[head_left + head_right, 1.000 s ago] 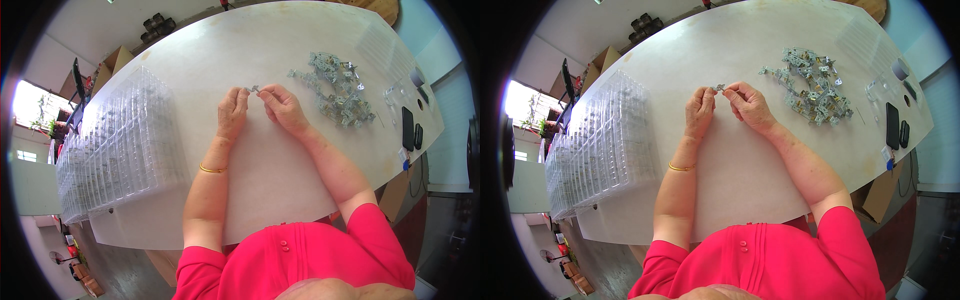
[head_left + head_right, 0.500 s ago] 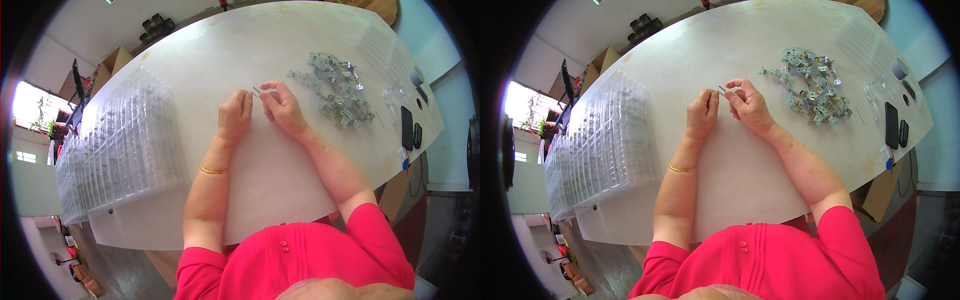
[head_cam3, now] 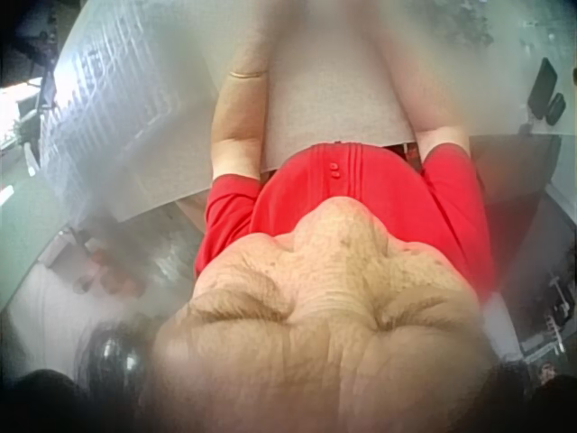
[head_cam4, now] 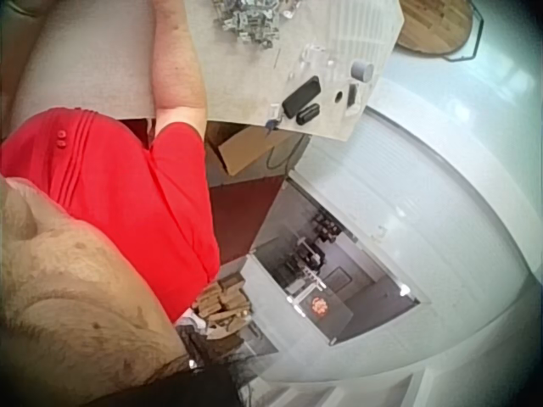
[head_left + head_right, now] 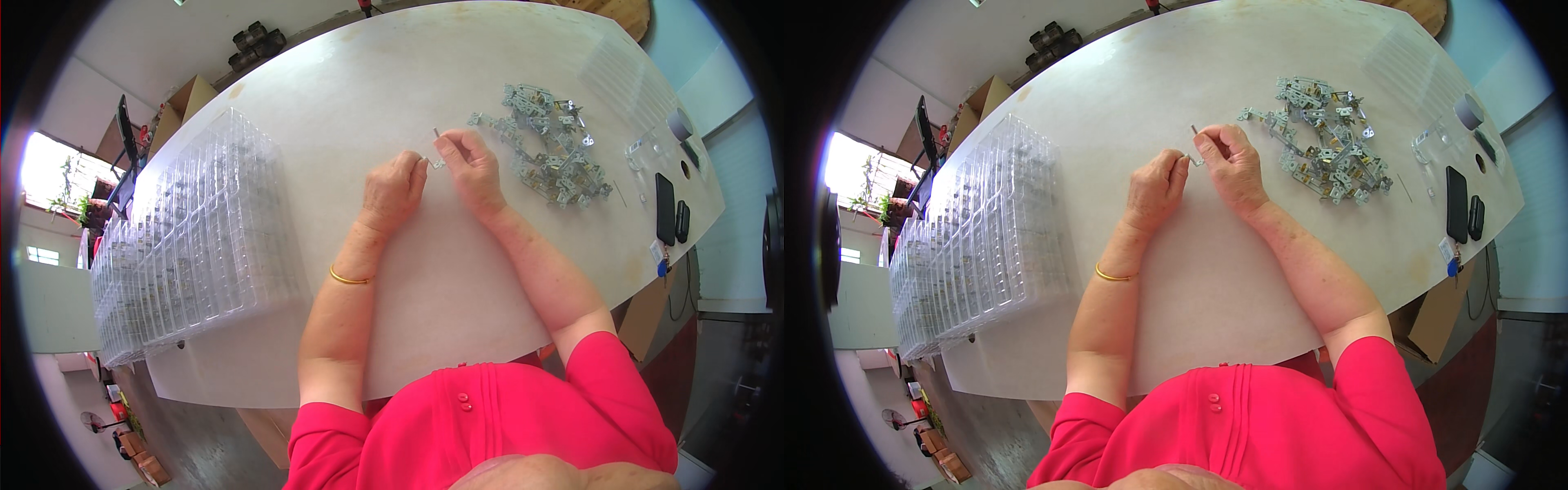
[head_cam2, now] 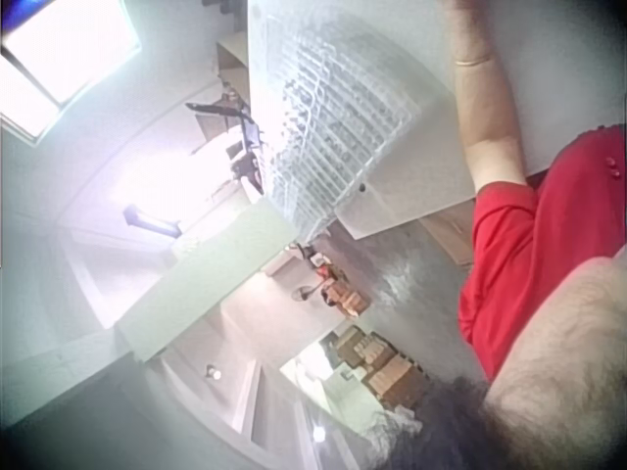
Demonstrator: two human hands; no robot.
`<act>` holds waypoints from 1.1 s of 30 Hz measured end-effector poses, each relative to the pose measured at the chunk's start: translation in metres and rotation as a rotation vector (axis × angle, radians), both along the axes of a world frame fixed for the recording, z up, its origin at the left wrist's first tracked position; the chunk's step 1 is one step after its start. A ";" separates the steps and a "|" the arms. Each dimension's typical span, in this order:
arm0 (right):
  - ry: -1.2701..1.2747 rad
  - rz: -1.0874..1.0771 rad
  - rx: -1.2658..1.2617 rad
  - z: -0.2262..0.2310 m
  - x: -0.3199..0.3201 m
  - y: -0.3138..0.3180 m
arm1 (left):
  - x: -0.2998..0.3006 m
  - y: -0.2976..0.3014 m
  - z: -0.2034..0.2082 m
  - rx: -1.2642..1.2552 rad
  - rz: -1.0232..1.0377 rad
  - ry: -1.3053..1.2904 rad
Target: Assembling small metal components by inserting a pin and placing them into a tray.
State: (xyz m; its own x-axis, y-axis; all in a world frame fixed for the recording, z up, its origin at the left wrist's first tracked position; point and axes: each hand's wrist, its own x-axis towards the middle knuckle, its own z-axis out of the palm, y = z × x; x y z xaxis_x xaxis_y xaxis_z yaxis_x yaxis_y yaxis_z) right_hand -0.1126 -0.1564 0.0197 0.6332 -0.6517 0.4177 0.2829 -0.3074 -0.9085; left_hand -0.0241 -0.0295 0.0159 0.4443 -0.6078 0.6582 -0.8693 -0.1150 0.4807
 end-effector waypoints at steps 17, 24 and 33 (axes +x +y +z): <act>0.243 0.272 0.159 0.012 -0.008 0.000 | 0.007 0.008 0.014 -0.163 -0.058 1.046; 0.274 0.271 0.156 0.012 -0.008 -0.001 | 0.007 0.007 0.011 -0.140 -0.051 0.937; 0.318 0.313 0.164 0.015 -0.009 -0.002 | 0.006 0.008 0.004 -0.135 0.038 0.569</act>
State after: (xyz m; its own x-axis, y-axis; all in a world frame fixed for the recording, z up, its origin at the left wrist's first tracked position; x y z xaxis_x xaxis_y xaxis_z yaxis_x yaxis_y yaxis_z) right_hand -0.1217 -0.1587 0.0349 0.8893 -0.4505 0.0788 0.0391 -0.0967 -0.9945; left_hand -0.0177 -0.0219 0.0194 0.7700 -0.5120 0.3807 -0.4671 -0.0459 0.8830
